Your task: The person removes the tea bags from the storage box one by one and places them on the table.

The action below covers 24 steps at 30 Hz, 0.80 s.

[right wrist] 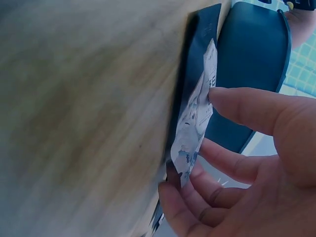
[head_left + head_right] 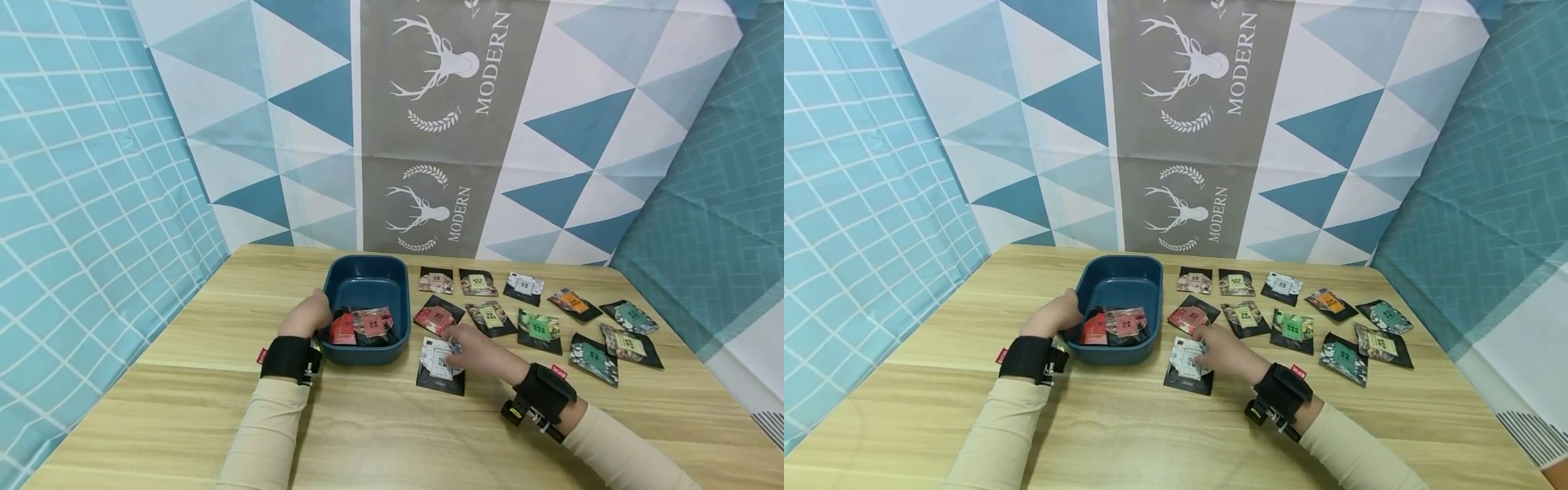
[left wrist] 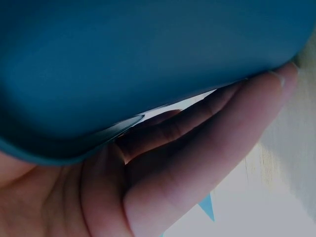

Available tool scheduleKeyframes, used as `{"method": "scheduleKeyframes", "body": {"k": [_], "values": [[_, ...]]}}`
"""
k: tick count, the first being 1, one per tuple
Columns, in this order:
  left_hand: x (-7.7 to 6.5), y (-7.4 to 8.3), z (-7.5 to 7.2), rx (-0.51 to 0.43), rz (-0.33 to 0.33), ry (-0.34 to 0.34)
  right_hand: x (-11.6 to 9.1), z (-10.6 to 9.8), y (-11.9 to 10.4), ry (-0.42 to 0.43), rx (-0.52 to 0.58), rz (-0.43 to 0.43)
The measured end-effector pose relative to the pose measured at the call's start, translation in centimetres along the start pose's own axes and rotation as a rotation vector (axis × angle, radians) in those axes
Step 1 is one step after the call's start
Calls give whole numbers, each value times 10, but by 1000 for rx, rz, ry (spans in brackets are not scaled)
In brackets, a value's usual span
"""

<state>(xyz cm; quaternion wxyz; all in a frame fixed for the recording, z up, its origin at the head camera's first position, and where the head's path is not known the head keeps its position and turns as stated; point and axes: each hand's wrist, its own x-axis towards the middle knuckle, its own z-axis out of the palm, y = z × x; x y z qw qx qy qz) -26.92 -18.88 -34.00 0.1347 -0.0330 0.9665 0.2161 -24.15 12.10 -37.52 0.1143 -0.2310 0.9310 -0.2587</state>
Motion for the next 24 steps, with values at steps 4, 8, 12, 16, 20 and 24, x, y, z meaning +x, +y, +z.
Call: {"method": "scheduleKeyframes", "body": {"k": [4,8,12,16,20,24], "values": [[0,0,0,3,7,-1,-2,1,-1,29,-56,9],[0,0,1,7,16,6,-2,1,-5,62,-123,-4],[-1,0,1,5,11,9,1,-5,-16,146,-171,-43],[0,0,2,6,3,-5,6,-14,-34,228,-189,-110],[1,0,2,11,2,-7,13,-23,-52,241,-207,-198],[2,0,1,15,4,-4,22,-25,-69,176,-232,-244]]}}
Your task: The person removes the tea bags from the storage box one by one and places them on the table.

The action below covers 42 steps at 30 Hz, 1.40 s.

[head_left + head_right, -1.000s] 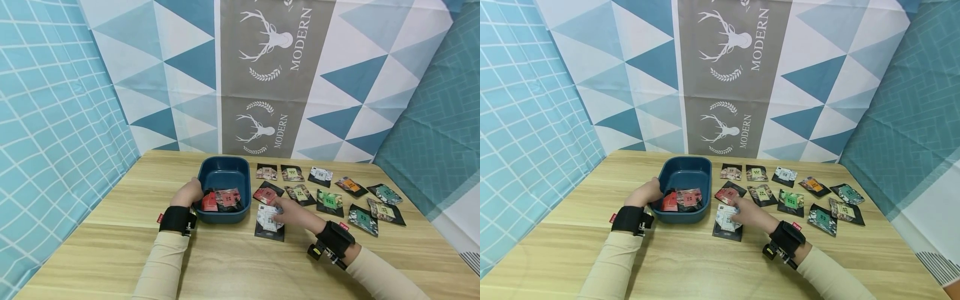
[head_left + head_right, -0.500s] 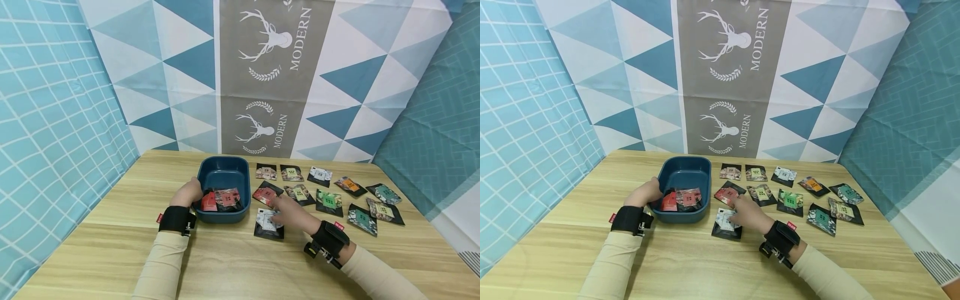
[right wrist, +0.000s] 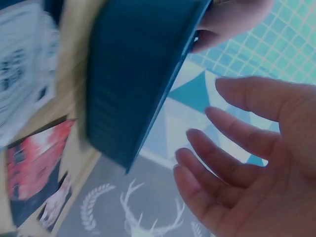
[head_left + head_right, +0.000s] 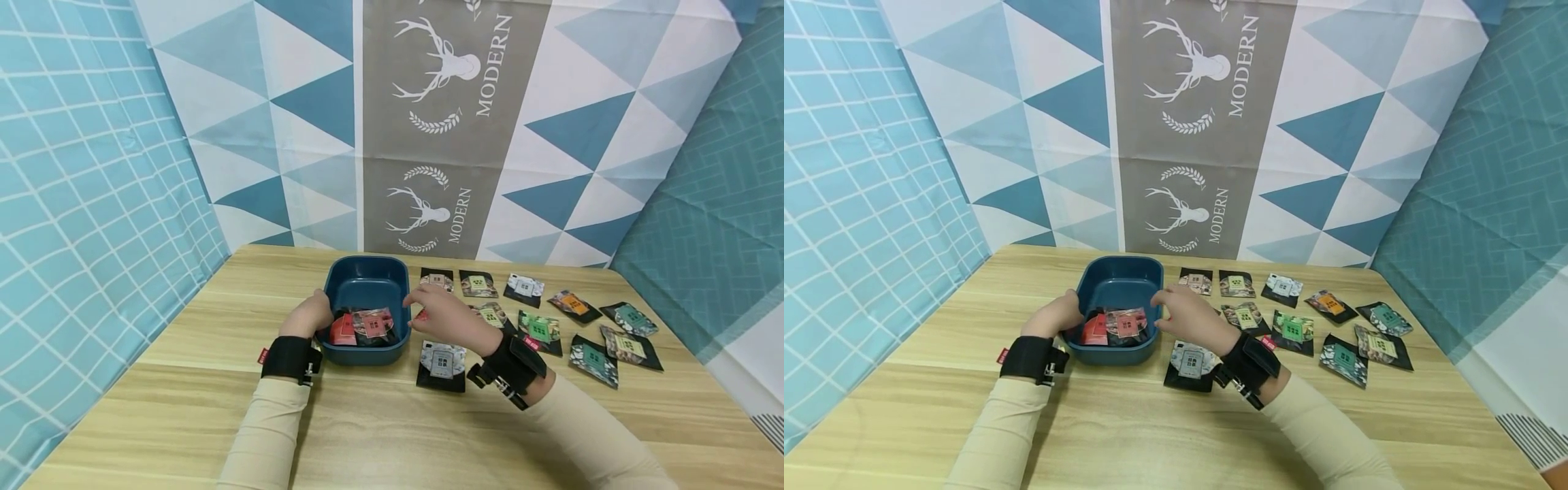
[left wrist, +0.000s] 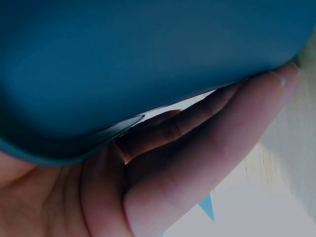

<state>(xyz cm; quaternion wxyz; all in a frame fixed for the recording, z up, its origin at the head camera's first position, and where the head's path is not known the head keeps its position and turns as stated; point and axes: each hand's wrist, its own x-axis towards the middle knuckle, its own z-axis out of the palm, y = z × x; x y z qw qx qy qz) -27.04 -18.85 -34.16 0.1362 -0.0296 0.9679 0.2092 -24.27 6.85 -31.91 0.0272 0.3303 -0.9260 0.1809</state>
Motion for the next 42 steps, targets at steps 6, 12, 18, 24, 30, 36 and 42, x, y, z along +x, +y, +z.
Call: {"method": "scheduleKeyframes", "body": {"k": [6,12,18,24,30,36,42], "values": [[0,-1,0,-10,3,4,19,10,-18,-104,27,-23],[1,-2,0,-8,7,9,39,27,-25,-204,-48,-144],[0,-3,0,27,40,26,54,36,-24,-293,-85,-174],[-1,-3,0,32,62,34,63,41,-21,-346,-110,-171],[-2,-1,-2,42,61,29,67,43,-20,-390,-202,-122],[-2,1,-2,34,41,13,70,45,-22,-433,-250,-53],[-3,0,-1,9,18,6,72,50,-22,-412,-285,-10]]}}
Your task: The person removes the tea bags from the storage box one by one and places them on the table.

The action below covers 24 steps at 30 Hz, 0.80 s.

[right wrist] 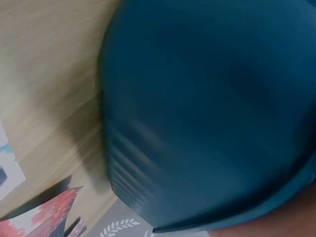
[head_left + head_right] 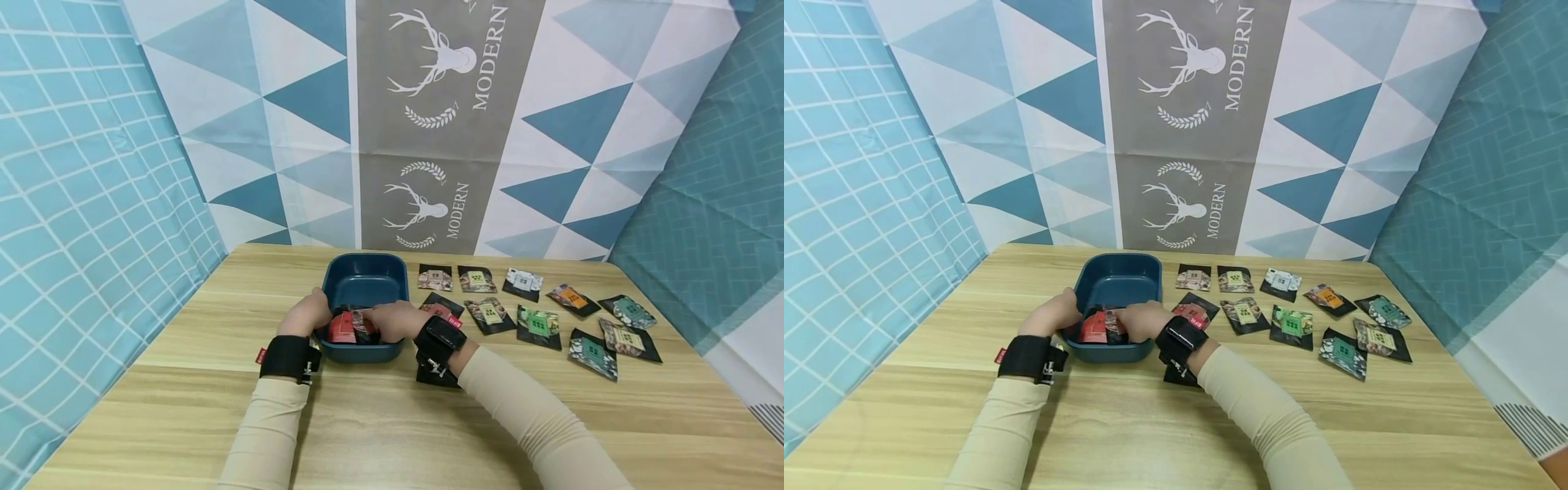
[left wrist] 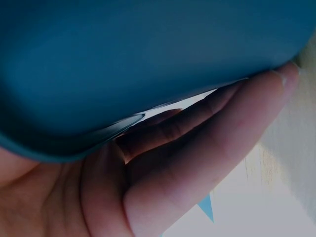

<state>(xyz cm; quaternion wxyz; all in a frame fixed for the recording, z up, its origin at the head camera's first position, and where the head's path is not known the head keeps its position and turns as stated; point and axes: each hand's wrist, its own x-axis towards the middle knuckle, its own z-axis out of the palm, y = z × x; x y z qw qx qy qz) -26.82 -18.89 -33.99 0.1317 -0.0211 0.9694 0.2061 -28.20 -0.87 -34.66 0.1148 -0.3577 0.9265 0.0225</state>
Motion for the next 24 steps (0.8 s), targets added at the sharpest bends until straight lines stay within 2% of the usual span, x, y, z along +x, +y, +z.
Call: {"method": "scheduleKeyframes", "body": {"k": [7,14,19,24], "values": [[-3,0,0,-8,28,13,2,6,-1,78,-30,3],[-4,0,1,-43,22,26,1,8,0,151,-41,-6],[-4,0,0,-56,37,34,-2,10,2,252,-36,-44],[-5,-1,-1,-89,37,32,-7,9,5,314,-15,-77]]}}
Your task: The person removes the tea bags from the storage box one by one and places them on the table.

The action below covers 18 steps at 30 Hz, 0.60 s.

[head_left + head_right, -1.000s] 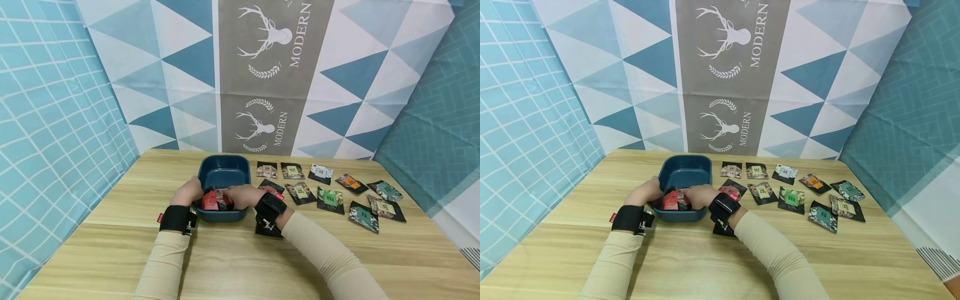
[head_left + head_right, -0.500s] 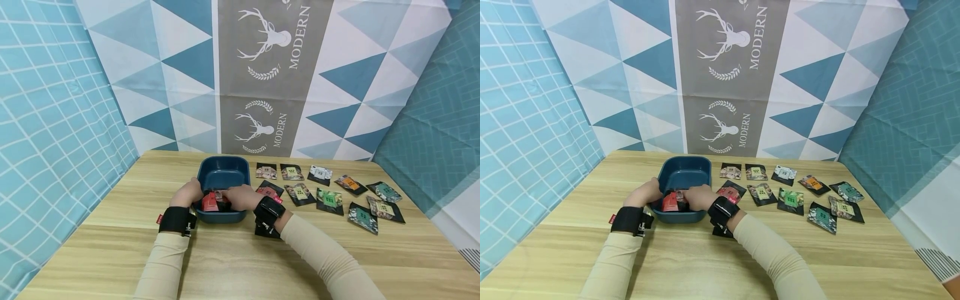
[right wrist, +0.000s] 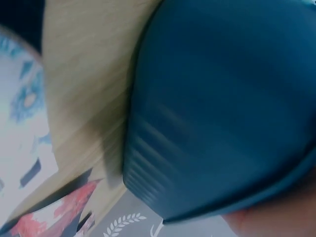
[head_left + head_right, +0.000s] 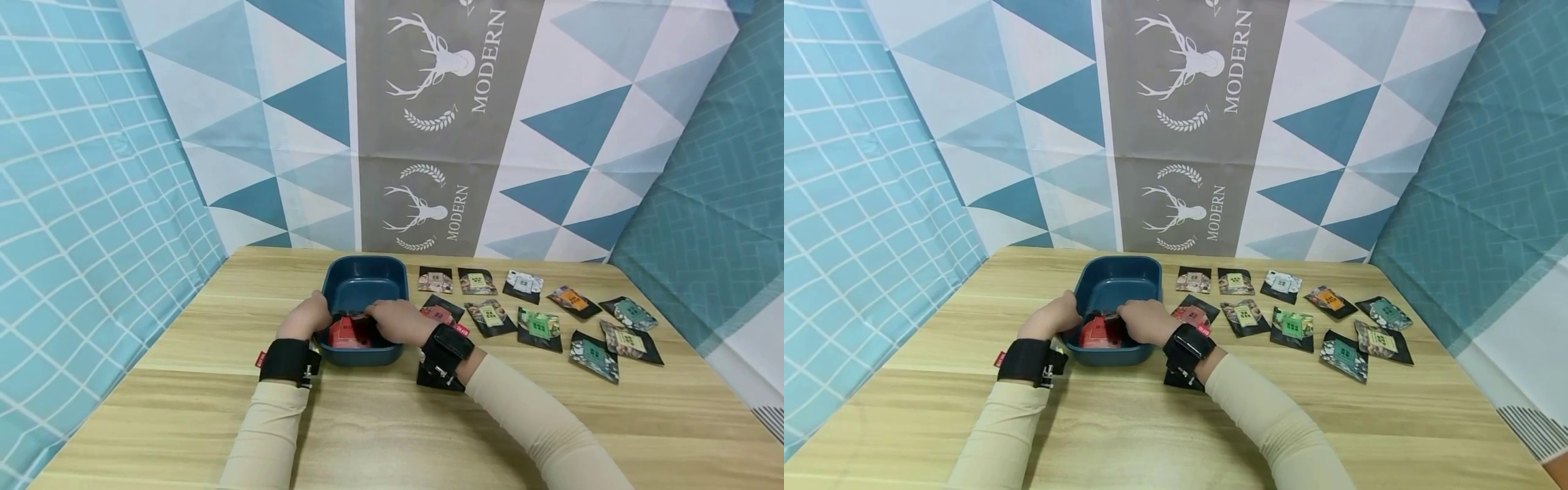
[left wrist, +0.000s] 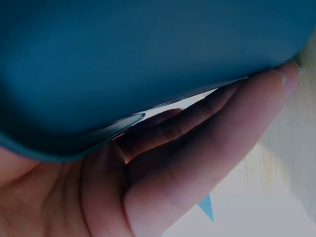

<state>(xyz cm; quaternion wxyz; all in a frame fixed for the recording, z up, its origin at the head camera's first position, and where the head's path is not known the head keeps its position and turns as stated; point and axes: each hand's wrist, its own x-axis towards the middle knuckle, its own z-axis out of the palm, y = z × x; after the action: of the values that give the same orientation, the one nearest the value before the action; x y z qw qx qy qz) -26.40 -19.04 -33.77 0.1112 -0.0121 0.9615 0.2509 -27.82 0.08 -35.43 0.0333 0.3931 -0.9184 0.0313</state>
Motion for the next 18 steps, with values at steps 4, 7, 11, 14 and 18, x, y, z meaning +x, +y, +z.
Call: {"method": "scheduleKeyframes", "body": {"k": [4,7,11,14,18], "values": [[-1,0,1,-15,-6,0,-5,-5,3,2,36,-4],[-1,-1,1,9,-20,-5,-9,-11,5,-26,70,-15],[0,-1,2,44,-29,-8,-14,-21,7,-43,113,-30],[0,-1,2,43,-39,-7,-20,-30,7,-19,134,-40],[1,0,2,38,-42,-7,-31,-41,6,28,147,-59]]}}
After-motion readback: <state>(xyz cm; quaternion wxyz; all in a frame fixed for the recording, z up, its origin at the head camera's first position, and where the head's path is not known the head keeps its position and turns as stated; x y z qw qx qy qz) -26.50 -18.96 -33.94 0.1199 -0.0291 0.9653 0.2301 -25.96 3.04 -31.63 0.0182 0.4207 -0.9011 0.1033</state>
